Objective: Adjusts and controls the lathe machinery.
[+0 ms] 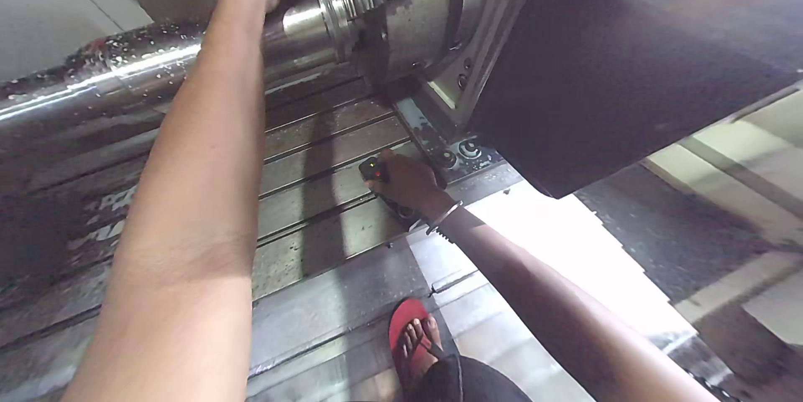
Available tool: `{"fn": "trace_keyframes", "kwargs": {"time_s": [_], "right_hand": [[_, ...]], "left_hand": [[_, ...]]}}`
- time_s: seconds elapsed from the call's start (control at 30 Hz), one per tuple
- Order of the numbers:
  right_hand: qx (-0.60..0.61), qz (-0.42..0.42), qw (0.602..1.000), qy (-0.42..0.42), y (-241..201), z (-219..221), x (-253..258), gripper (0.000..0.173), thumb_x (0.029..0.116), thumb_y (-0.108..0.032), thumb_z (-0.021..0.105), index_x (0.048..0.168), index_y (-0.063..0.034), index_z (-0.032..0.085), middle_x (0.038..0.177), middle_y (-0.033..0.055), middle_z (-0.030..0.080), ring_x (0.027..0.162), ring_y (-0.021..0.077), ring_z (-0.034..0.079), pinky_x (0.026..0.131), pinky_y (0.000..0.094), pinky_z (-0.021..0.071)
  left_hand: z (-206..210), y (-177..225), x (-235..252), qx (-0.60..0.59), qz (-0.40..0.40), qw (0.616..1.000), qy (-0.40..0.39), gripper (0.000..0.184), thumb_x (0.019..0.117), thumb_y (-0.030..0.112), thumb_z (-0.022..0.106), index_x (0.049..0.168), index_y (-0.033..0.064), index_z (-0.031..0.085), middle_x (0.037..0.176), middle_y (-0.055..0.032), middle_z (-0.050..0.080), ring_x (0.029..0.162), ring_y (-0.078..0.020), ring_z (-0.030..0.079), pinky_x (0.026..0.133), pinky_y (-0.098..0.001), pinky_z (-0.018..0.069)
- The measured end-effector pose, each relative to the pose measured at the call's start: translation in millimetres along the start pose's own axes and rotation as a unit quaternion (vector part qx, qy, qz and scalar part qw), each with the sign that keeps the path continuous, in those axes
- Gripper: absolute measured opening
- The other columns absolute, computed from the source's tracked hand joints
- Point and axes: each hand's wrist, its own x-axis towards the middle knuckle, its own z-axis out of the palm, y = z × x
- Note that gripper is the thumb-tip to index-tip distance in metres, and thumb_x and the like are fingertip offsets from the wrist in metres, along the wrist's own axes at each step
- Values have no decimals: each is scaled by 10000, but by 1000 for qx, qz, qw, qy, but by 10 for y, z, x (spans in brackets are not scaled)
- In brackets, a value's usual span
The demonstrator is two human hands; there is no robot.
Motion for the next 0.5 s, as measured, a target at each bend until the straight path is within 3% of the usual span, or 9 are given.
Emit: {"fn": "trace_keyframes", "kwargs": {"time_s": [0.1, 0.3, 0.5], "right_hand": [[2, -6, 1000, 8, 28, 17, 0, 706, 925, -669, 604, 1351, -108, 541, 1203, 153, 666, 1141, 351, 651, 909, 583, 519], [8, -11, 1000, 10, 33, 13, 15, 636, 947, -607, 613, 1344, -114, 559, 1195, 150, 676, 1137, 345, 655, 918, 581, 518], [-2, 3, 1000, -9, 8, -3, -1, 630, 980, -599, 570, 1406, -137, 527, 1281, 153, 646, 1199, 346, 631, 944, 579, 511]], "left_hand": [[-2, 3, -20, -16, 1, 1000, 3, 349, 909, 274, 761, 1203, 106, 676, 1136, -42, 672, 1018, -86, 640, 920, -317, 531], [-5, 63, -89, -19, -9, 1000, -4, 318, 931, 286, 740, 1192, 116, 677, 1109, -24, 662, 982, -66, 628, 887, -291, 526], [11, 36, -57, -27, -10, 1000, 0, 321, 946, 270, 725, 1214, 104, 662, 1143, -36, 652, 1014, -70, 627, 905, -285, 527]]}}
